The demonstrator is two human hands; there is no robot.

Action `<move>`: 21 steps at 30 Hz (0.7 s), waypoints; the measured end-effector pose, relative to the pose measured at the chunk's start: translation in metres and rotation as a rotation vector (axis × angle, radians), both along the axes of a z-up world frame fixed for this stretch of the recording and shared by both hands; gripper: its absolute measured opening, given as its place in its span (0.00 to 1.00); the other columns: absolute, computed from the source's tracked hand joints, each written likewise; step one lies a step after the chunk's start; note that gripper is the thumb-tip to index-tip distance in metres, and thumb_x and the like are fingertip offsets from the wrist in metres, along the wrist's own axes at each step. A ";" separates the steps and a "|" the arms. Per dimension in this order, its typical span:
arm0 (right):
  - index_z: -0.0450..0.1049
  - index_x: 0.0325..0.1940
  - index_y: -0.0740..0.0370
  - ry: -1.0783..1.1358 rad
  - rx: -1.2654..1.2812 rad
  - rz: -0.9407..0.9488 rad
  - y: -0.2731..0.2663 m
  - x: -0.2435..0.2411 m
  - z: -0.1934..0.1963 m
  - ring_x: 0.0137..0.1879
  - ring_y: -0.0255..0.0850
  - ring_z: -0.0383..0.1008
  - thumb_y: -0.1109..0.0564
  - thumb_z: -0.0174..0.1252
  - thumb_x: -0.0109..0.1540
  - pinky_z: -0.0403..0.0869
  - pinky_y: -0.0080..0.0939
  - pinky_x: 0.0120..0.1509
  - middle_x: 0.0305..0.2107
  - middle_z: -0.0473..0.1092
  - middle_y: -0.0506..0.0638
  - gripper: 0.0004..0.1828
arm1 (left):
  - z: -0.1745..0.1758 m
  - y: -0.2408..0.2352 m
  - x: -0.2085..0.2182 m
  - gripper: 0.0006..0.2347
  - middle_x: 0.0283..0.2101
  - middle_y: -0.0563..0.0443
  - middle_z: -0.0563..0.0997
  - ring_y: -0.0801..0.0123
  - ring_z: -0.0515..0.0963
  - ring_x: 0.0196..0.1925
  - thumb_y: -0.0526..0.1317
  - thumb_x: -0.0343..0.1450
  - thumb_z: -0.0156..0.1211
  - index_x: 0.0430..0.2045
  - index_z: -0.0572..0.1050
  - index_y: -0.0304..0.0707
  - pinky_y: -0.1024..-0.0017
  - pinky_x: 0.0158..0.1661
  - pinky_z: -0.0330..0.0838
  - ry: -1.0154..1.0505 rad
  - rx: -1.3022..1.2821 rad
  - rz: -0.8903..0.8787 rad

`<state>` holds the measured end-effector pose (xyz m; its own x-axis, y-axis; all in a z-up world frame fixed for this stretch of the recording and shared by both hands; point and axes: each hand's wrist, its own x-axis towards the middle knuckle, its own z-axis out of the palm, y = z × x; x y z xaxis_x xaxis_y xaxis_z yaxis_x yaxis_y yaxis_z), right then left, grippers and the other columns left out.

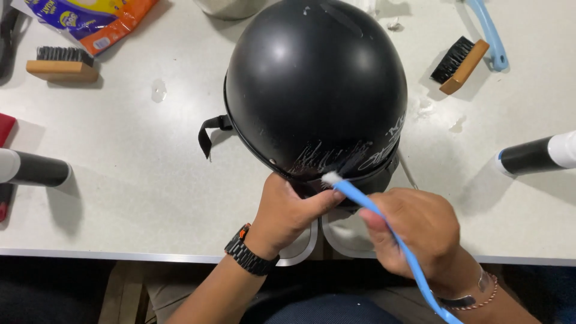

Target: The person scrapes a sticker off a black helmet using a metal tool, then applies a white cleaning foam and scrubs the surface with a blue toothbrush. Finally, they wipe the helmet with a gray cloth to remove residue.

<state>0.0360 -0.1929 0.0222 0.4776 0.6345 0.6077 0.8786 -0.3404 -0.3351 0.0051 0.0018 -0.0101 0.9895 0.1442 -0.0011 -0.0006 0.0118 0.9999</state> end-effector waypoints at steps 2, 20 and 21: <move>0.73 0.34 0.68 -0.029 -0.012 -0.063 -0.001 0.002 0.001 0.23 0.45 0.64 0.57 0.47 0.69 0.63 0.43 0.26 0.23 0.68 0.52 0.15 | 0.000 0.000 -0.001 0.13 0.38 0.53 0.87 0.70 0.86 0.44 0.43 0.61 0.72 0.35 0.81 0.40 0.72 0.48 0.81 0.051 -0.018 0.003; 0.72 0.56 0.85 0.449 0.413 -0.481 -0.045 0.008 0.019 0.31 0.50 0.75 0.64 0.46 0.73 0.76 0.38 0.34 0.33 0.73 0.71 0.17 | 0.005 0.002 -0.002 0.19 0.44 0.50 0.87 0.64 0.85 0.51 0.48 0.61 0.70 0.41 0.81 0.37 0.66 0.55 0.79 0.023 -0.066 -0.002; 0.75 0.55 0.80 0.301 0.305 -0.485 -0.052 0.012 0.009 0.31 0.46 0.76 0.64 0.52 0.71 0.77 0.37 0.37 0.33 0.75 0.65 0.14 | 0.003 0.002 -0.001 0.21 0.47 0.49 0.86 0.63 0.84 0.52 0.48 0.61 0.70 0.44 0.79 0.36 0.66 0.57 0.78 0.019 -0.080 -0.002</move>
<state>0.0485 -0.2453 0.0316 0.8442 0.1239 0.5215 0.5015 -0.5262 -0.6867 0.0039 0.0039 -0.0070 0.9895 0.1411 -0.0316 0.0188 0.0914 0.9956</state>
